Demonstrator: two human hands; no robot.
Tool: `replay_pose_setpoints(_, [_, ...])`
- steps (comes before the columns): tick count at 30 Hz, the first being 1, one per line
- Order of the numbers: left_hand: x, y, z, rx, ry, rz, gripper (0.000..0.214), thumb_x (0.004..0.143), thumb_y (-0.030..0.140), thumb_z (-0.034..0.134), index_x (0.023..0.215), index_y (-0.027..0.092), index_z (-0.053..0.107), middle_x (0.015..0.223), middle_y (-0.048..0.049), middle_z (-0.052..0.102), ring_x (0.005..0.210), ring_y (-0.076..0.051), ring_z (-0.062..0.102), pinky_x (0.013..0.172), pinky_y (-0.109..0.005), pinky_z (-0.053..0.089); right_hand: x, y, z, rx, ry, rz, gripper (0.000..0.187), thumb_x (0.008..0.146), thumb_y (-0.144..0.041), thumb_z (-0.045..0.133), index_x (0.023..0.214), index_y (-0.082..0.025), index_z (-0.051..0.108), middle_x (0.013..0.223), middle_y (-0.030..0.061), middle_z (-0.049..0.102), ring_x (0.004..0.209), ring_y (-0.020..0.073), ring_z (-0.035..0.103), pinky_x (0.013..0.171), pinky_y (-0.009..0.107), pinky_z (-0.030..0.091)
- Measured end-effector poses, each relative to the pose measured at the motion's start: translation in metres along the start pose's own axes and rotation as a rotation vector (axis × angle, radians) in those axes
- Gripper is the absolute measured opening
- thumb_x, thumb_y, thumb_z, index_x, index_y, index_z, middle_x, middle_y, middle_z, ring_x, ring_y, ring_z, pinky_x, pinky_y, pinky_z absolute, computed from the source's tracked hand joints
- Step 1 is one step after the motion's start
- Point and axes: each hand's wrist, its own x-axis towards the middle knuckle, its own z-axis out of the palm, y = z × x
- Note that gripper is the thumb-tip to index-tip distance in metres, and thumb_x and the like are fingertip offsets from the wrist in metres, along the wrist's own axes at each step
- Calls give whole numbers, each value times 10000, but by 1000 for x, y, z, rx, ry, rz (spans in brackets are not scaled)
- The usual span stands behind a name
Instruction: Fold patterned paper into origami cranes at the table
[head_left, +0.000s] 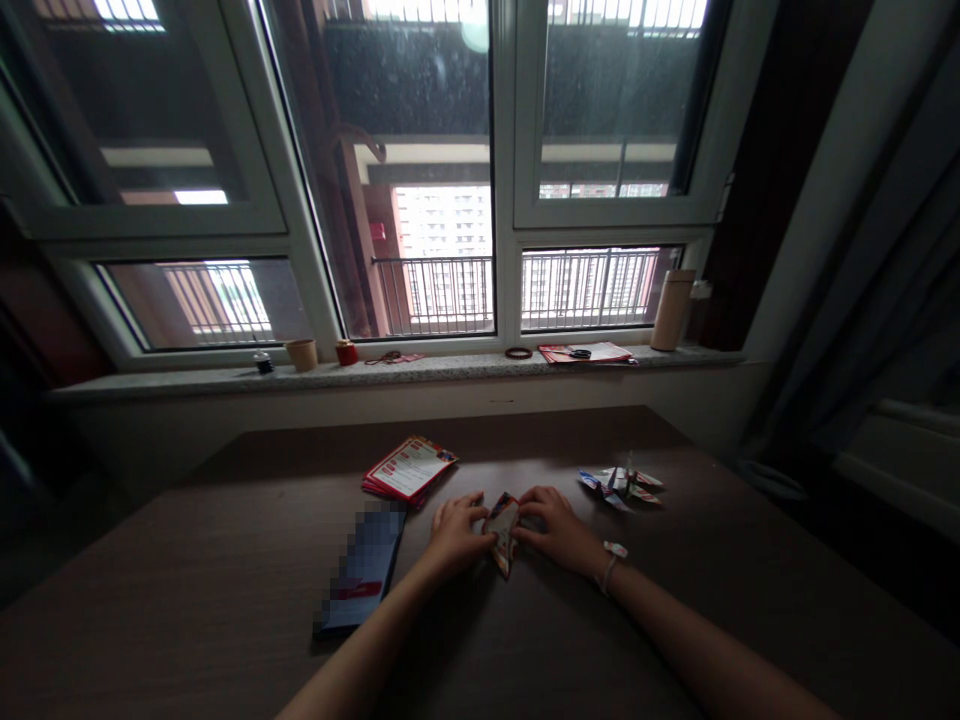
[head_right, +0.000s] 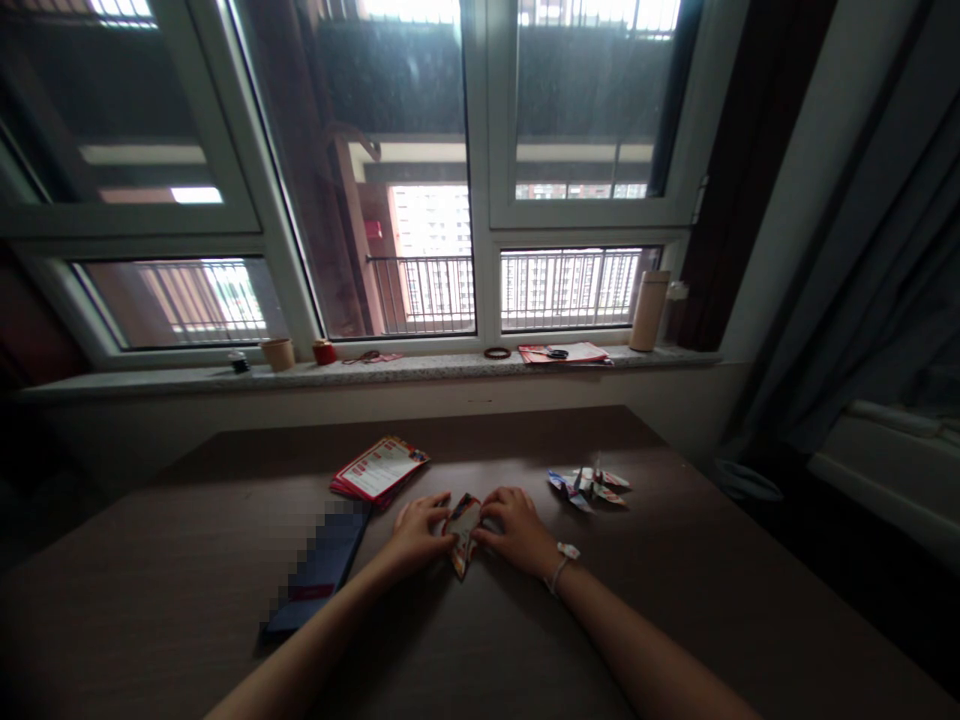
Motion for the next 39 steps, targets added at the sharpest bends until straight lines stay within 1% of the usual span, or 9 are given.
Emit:
replay_pose_setpoints(5, [0,-1,0,3,-14,3,437,680,346,682,1115,306,702,1452,-18,497,1341,-289,417,1137,-454,255,1,-1,2,-44,9,4,242,844,-437,653,992,-253,706,1087,45,618,1075,221,505,1002,373,344])
replay_pose_setpoints(10, [1,-1,1,9,-11,12,436,685,347,688,1120,313,693,1458,-13,489,1343,-297,412,1137,-471,246,1,-7,2,-81,5,30,210,854,-417,643,969,-250,699,1074,36,623,1079,223,503,1018,394,327])
replay_pose_setpoints(14, [0,0,1,14,-14,10,441,690,343,692,1129,309,687,1455,-20,492,1338,-292,418,1129,-472,253,0,-12,2,-129,6,41,208,857,-410,639,955,-233,688,1071,44,627,1077,229,510,1050,432,296])
replay_pose_setpoints(19, [0,-1,1,4,-22,19,445,704,345,683,1148,314,674,1466,-22,479,1352,-271,401,1142,-449,230,-1,-13,4,-171,14,31,200,823,-393,684,949,-237,683,1069,41,631,1094,238,518,1105,486,211])
replay_pose_setpoints(23, [-1,0,-2,-1,-39,24,456,715,384,680,1164,308,666,1473,-35,469,1365,-280,384,1146,-458,221,0,-13,5,-192,14,29,201,825,-397,681,947,-238,682,1072,42,632,1091,236,520,1107,494,209])
replay_pose_setpoints(26, [-2,2,-7,4,-84,28,516,711,451,683,1202,299,644,1499,-48,432,1392,-292,345,1160,-466,199,0,-14,6,-215,17,26,207,850,-414,644,952,-238,680,1072,40,634,1101,237,515,1111,505,202])
replay_pose_setpoints(30, [-4,0,-11,-1,-154,47,639,677,506,703,1266,281,598,1540,-73,358,1427,-316,277,1180,-509,124,-1,-16,5,-239,25,19,200,855,-401,635,954,-232,676,1067,37,637,1106,235,514,1121,514,185])
replay_pose_setpoints(35, [-5,-3,-10,6,-176,63,752,622,566,734,1299,288,559,1559,-84,316,1443,-327,235,1179,-536,86,-1,-17,5,-247,27,20,192,841,-391,652,945,-232,677,1064,39,640,1105,242,517,1117,522,198])
replay_pose_setpoints(39, [-5,-5,-9,11,-176,78,748,621,586,731,1293,303,559,1559,-80,318,1442,-325,238,1178,-538,86,0,-15,5,-246,29,11,194,819,-372,683,954,-233,675,1066,35,638,1110,242,516,1121,525,189])
